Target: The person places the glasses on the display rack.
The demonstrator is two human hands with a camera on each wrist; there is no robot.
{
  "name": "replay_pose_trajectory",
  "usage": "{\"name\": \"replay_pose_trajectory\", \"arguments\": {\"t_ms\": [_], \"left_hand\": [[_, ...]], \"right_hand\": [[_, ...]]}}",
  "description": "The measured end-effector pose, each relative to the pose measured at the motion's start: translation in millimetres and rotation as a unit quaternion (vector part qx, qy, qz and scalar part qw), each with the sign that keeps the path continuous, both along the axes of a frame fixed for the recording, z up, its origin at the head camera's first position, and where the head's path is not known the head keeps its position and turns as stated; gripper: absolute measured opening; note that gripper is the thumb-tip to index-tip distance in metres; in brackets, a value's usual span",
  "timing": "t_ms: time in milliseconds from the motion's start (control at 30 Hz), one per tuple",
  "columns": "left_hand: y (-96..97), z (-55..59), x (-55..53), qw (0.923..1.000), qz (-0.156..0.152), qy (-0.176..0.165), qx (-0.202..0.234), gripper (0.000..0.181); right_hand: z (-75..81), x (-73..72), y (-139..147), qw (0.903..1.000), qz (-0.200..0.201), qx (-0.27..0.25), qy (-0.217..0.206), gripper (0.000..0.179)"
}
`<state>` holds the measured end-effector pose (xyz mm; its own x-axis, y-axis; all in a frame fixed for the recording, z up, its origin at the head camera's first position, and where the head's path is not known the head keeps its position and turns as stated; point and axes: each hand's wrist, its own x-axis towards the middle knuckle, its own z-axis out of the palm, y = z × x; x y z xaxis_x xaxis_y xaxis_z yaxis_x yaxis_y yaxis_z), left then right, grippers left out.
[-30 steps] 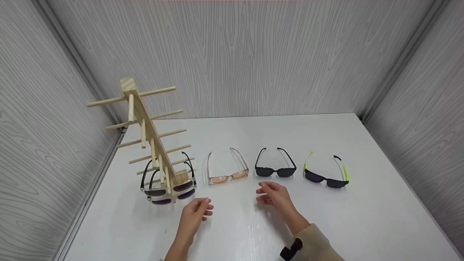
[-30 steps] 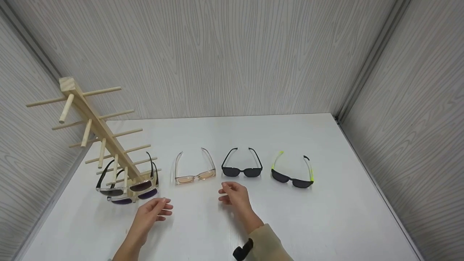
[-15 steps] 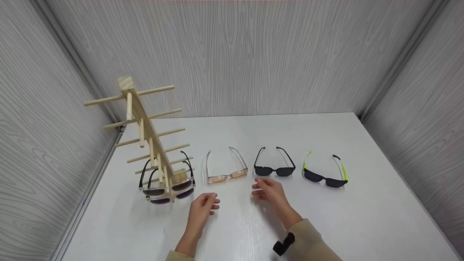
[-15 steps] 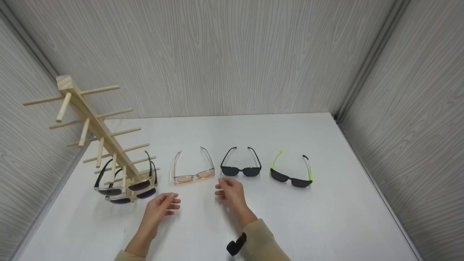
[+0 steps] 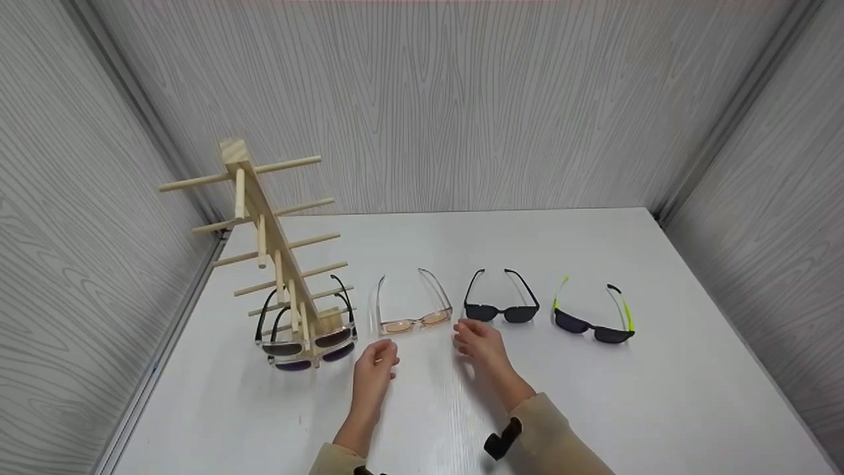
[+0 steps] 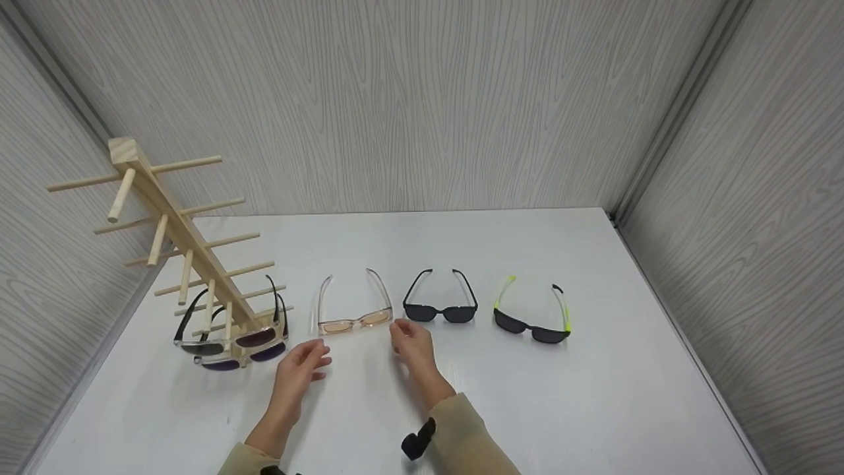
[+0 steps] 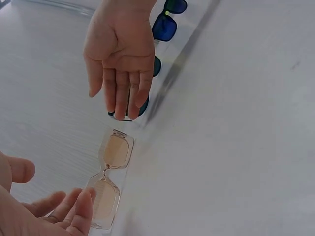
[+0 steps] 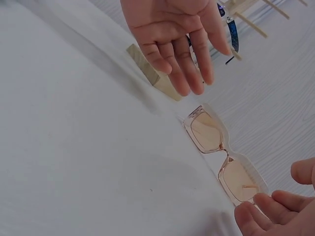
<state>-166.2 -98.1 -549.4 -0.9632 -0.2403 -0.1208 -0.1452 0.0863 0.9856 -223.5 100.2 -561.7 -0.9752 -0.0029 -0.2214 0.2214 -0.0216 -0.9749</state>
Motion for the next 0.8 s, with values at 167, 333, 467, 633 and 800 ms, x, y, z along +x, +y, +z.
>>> {"name": "replay_pose_trajectory", "arguments": {"t_ms": [167,333,467,633,800], "left_hand": [[0.9,-4.5,-4.4,0.9999,0.007,0.014,0.007,0.048],[3.5,-9.1,-10.8,0.9998,0.016,0.007,0.005,0.051],[5.9,-12.5,-16.6,0.9995,0.032,-0.004,-0.001,0.051],[7.2,-15.8,-22.7,0.9993,0.035,-0.008,-0.013,0.055],[7.9,-18.2,-26.0,0.9992,0.039,-0.003,-0.001,0.057]], "right_hand": [[-2.3,-3.5,-4.2,0.9995,0.002,-0.028,-0.015,0.049],[-4.8,-7.4,-6.6,0.9988,-0.001,-0.043,-0.022,0.052],[-6.0,-10.2,-8.0,0.9993,0.013,-0.032,-0.010,0.054],[-6.3,-14.9,-10.3,0.9997,0.020,-0.012,-0.002,0.054],[-4.9,-18.3,-13.4,0.9997,0.020,0.002,-0.011,0.055]]}}
